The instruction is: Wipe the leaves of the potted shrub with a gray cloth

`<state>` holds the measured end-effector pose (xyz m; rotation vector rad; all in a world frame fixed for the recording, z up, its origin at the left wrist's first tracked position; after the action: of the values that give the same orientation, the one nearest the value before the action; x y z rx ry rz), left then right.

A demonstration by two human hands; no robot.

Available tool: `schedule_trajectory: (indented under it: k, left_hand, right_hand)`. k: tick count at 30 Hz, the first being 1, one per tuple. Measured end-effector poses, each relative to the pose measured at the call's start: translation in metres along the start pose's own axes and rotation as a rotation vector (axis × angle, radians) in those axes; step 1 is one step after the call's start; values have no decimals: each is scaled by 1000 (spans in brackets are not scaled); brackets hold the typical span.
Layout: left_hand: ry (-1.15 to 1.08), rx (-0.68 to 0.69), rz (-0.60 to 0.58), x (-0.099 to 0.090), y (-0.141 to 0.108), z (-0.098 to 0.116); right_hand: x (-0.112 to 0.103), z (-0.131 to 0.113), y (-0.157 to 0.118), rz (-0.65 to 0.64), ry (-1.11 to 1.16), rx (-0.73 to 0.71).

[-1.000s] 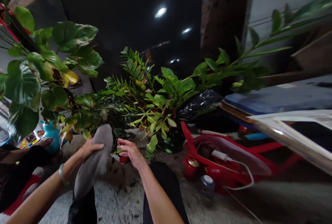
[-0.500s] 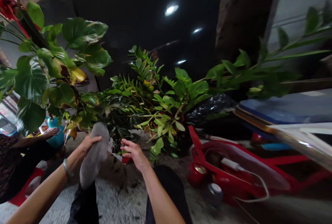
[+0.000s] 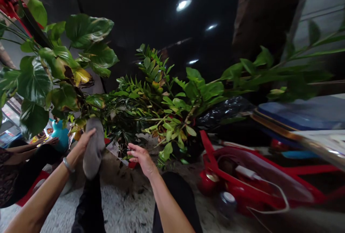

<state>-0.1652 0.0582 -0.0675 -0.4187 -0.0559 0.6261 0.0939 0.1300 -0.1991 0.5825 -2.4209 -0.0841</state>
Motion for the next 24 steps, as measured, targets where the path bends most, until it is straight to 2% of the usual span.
schedule_trajectory:
  k: [1, 3, 5, 7, 10, 12, 13, 15, 17, 19, 20, 22, 24]
  left_hand:
    - [109, -50, -12, 4, -2, -23]
    - [272, -41, -123, 13, -13, -53]
    - [341, -1, -194, 13, -27, -57]
    - [274, 38, -150, 1, -36, -32]
    - [43, 171, 5, -17, -37, 36]
    - [-67, 273, 41, -14, -32, 69]
    - [-82, 286, 40, -7, -26, 74]
    - [-26, 210, 17, 12, -14, 58]
    - [98, 64, -26, 30, -8, 16]
    - [179, -36, -118, 40, -14, -27]
    - [211, -48, -173, 41, -21, -41]
    - [242, -43, -201, 34, -35, -49]
    - [200, -9, -140, 19, -43, -29]
  right_hand:
    - [0, 0, 0, 0, -4, 0]
    - [-2, -1, -1, -3, -13, -1]
    - [-5, -3, -2, -8, -16, -4]
    - [-8, -5, -2, -8, -12, -11]
    - [-7, -7, -2, -1, 3, -14]
    - [-4, -5, -1, 7, 6, -10]
    - [-2, -4, -1, 10, 5, -9]
    - [1, -1, 0, 12, 0, -10]
    - [3, -1, 0, 1, -5, -14]
    - [2, -2, -1, -12, -10, -19]
    - [0, -3, -1, -16, -12, -23]
    - [-4, -8, -2, -15, -10, -36]
    - [-7, -12, -3, -10, -1, -45]
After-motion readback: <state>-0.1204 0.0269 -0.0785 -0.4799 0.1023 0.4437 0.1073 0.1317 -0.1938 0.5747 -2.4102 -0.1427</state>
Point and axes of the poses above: each hand's wrist, its own y-axis towards the middle knuckle, its own x-axis out of the palm, z = x × y, the point moved 8 cm from there along y, towards the middle knuckle, and after that the axes turned 15 degrees about -x, right-handed, at the moved point
